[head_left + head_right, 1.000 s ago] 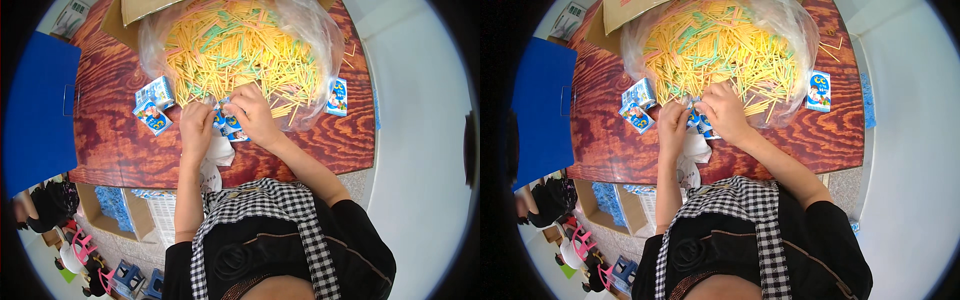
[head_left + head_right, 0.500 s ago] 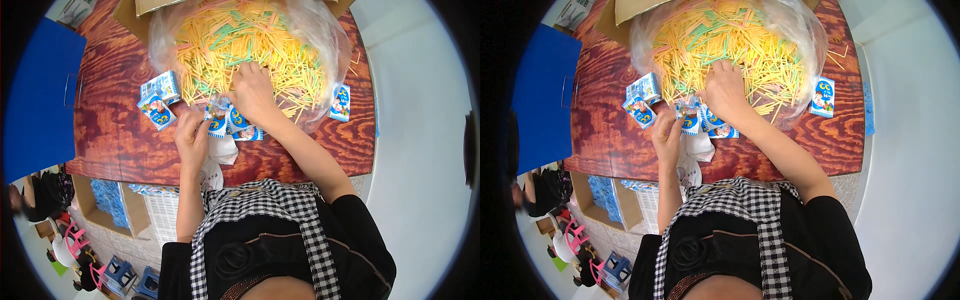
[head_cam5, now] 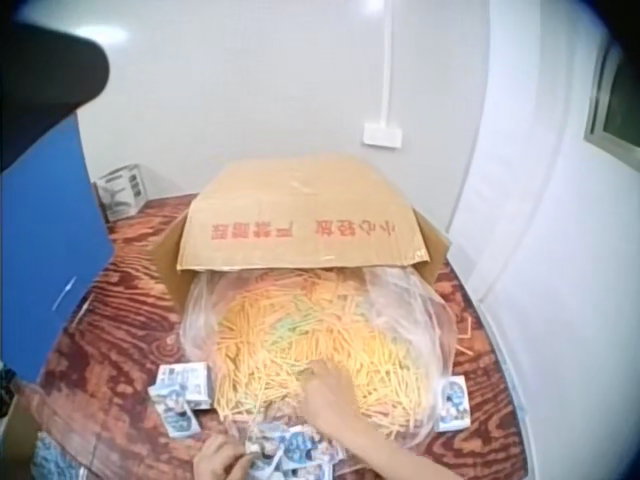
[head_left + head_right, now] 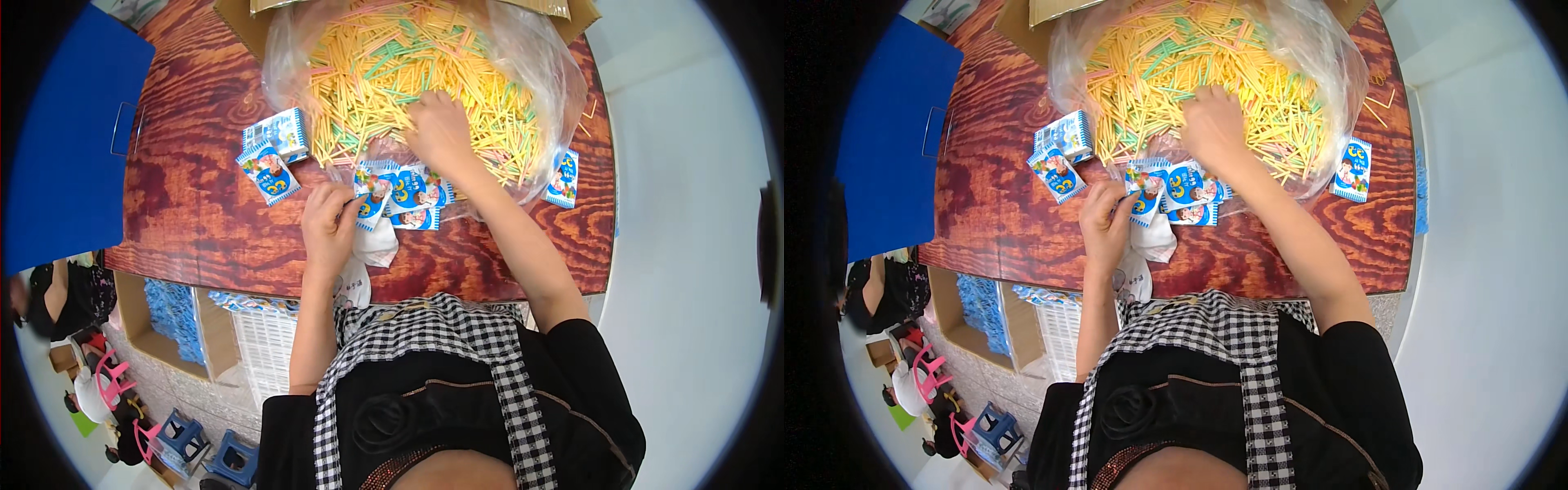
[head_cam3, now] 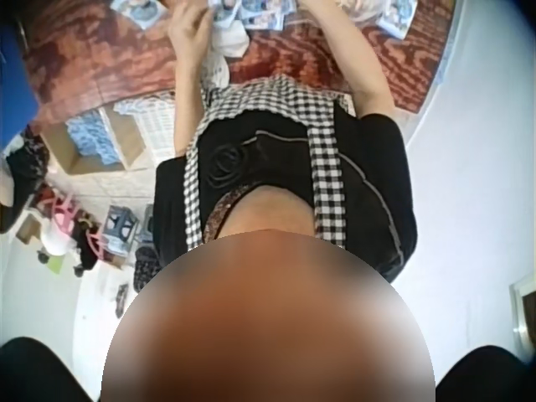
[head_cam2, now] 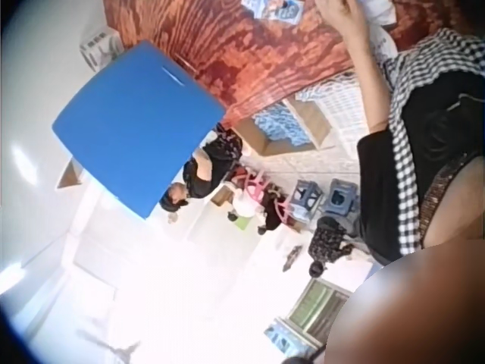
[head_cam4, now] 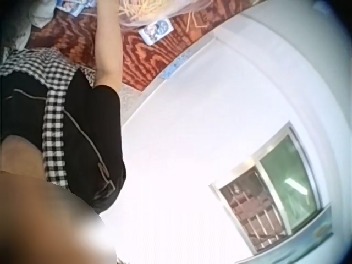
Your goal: Opening small blue product packets and placing the contents into a pile of yellow shredded filler material.
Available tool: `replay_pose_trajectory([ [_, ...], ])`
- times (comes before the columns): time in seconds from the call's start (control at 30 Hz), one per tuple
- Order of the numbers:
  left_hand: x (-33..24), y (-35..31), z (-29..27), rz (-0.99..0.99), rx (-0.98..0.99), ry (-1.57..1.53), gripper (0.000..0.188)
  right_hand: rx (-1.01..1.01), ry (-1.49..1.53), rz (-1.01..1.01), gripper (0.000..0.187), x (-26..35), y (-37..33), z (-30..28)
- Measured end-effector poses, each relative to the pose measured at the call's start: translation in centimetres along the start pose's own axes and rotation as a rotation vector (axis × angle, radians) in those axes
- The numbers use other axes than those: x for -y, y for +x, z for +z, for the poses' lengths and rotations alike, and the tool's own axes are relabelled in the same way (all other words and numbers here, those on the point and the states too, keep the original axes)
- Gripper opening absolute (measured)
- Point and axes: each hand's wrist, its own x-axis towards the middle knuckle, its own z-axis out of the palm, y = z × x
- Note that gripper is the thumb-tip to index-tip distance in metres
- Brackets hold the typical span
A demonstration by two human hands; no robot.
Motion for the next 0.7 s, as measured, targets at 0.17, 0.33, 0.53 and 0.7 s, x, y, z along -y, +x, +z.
replay_pose_trajectory([
  [0.17,-0.9,0.4,-0.4,-0.07,-0.042,-0.096,0.008,0.191,0.558,0.295,0.025,-2.5,0.2,-2.1],
  [0.33,-1.7,1.4,-0.6,-0.171,-0.058,-0.236,0.007,0.304,0.986,0.538,0.052,-5.7,0.2,-3.8],
  [0.53,-2.2,1.8,0.4,-0.41,-0.061,-0.689,0.002,0.307,1.244,0.569,0.034,-7.3,-0.9,-5.5],
  [0.7,-3.5,3.7,2.1,-0.596,-0.052,-1.146,0.007,0.286,1.54,0.586,0.019,-9.6,-1.8,-5.4],
])
